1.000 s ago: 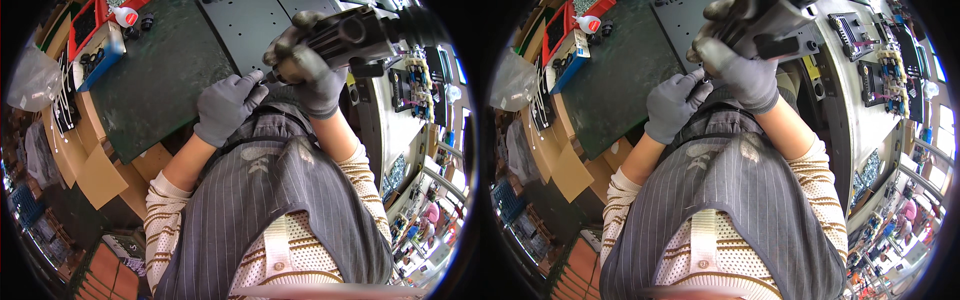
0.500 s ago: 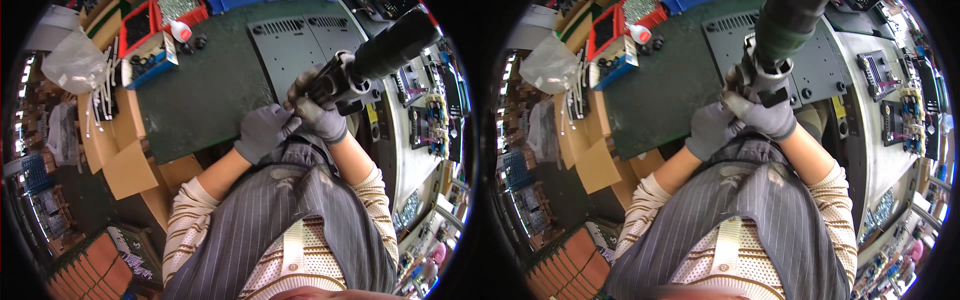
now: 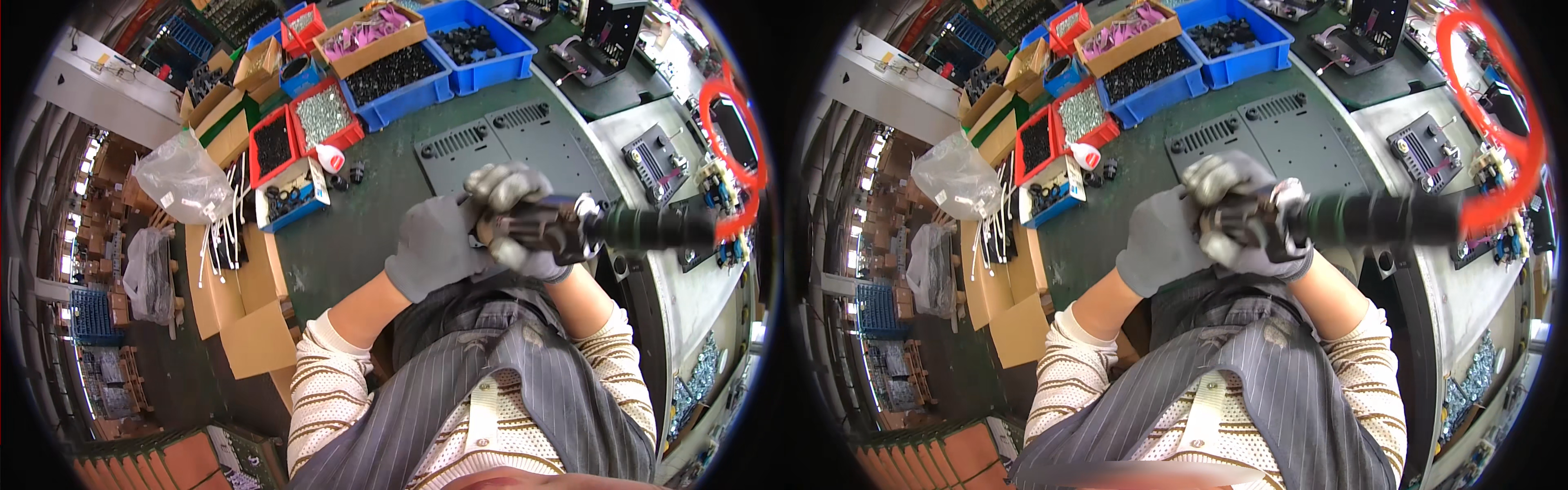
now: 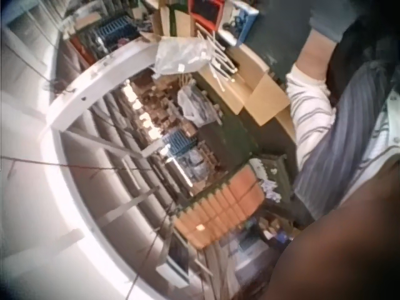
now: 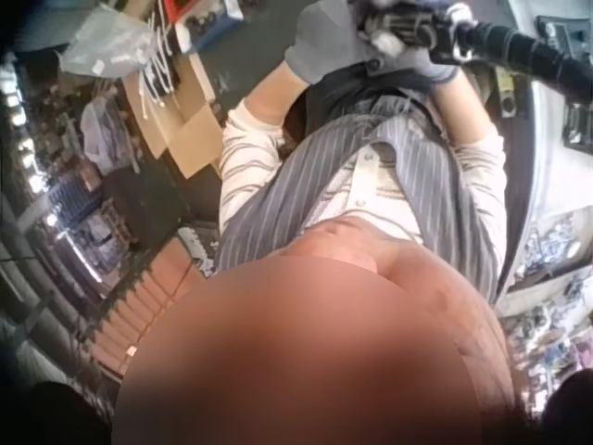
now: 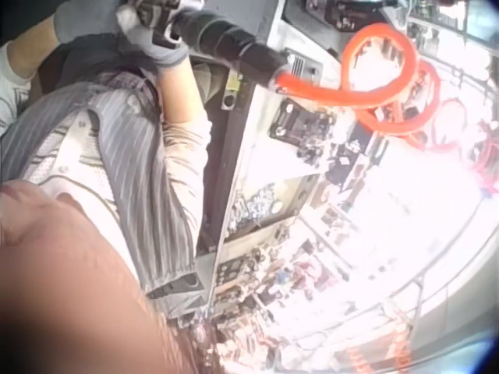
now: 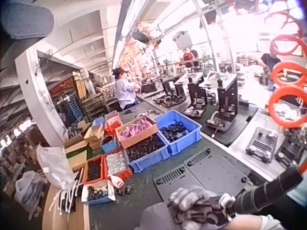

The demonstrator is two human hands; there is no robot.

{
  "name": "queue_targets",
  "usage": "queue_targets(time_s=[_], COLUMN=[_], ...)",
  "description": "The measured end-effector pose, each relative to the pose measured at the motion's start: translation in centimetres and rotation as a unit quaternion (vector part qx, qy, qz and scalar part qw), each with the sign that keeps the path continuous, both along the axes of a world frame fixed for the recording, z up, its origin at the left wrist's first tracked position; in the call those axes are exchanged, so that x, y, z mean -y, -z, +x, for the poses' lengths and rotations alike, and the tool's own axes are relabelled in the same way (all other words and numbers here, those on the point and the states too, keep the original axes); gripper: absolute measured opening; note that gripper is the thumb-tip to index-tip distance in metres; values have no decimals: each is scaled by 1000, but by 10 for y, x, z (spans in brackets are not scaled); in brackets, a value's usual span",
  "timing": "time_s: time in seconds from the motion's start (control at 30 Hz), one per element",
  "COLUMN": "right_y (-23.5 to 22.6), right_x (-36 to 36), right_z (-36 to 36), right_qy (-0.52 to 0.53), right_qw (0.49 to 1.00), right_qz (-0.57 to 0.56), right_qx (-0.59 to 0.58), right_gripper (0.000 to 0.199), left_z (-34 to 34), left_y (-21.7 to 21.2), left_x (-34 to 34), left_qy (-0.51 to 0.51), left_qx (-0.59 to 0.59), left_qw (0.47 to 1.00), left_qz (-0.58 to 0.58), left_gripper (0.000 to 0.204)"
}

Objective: The recorder assembles components, including fans and switches, into a metal electronics chassis using an air screwdriver.

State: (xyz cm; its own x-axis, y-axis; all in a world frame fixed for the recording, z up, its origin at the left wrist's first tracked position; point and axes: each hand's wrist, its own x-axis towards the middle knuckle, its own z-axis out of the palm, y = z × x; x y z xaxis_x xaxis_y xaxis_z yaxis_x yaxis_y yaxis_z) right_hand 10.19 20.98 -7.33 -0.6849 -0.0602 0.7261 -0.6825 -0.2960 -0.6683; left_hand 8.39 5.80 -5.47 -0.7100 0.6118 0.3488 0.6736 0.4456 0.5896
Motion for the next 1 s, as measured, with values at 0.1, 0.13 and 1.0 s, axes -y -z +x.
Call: queue_targets(time_s=[0.1,0.13,1.0], right_y=[-13,-21,64], right_x=[-22,-22,-20], right_z=[-15,-2,-38], right_qy=[77,128,-203], right_qw=[952,938,826], right_qz=[271,320,111], right_qx=[-121,-29,514], right_gripper=[38,36,52], left_z=[-28,-36,-311], left_y=[7,10,27], left_x=[4,5,150], left_qy=[-15,-7,-182], left_qx=[-157,-166,180], left_qw=[986,985,966], left_qz=[-45,-43,41], left_gripper=[41,41,37])
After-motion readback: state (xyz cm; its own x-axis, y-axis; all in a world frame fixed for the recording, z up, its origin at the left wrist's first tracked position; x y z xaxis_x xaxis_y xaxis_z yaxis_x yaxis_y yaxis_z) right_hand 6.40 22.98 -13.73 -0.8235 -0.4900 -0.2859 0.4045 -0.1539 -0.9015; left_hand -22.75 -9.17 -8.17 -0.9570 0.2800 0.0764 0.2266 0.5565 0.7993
